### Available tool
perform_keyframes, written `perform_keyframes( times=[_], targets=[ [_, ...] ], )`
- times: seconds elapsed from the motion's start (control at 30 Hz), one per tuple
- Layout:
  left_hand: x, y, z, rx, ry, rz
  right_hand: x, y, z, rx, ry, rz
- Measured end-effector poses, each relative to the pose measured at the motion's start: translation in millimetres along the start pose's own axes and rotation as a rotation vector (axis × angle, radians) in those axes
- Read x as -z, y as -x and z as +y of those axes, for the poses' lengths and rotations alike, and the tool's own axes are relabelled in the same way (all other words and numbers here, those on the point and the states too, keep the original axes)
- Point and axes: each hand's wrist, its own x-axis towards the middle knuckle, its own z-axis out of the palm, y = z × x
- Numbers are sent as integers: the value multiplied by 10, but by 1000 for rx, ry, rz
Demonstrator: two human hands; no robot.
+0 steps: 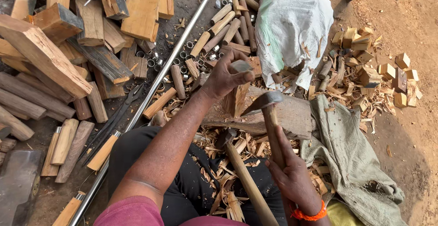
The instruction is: The person sits on the ground and uses a hammer to repeatedly strike a small wooden dowel held against a larger wooden block. They then pick up a larger rectangular piece of wood and split it into smaller pieces using the hammer.
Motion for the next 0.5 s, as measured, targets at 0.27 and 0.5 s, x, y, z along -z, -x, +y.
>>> perform_keyframes(
  times=[0.27,0.5],
  targets=[
    [169,47,-260,134,220,-54,678,502,-393,280,-349,230],
    [117,36,-347,58,94,-43,713,416,-437,448,-424,262]
  ],
)
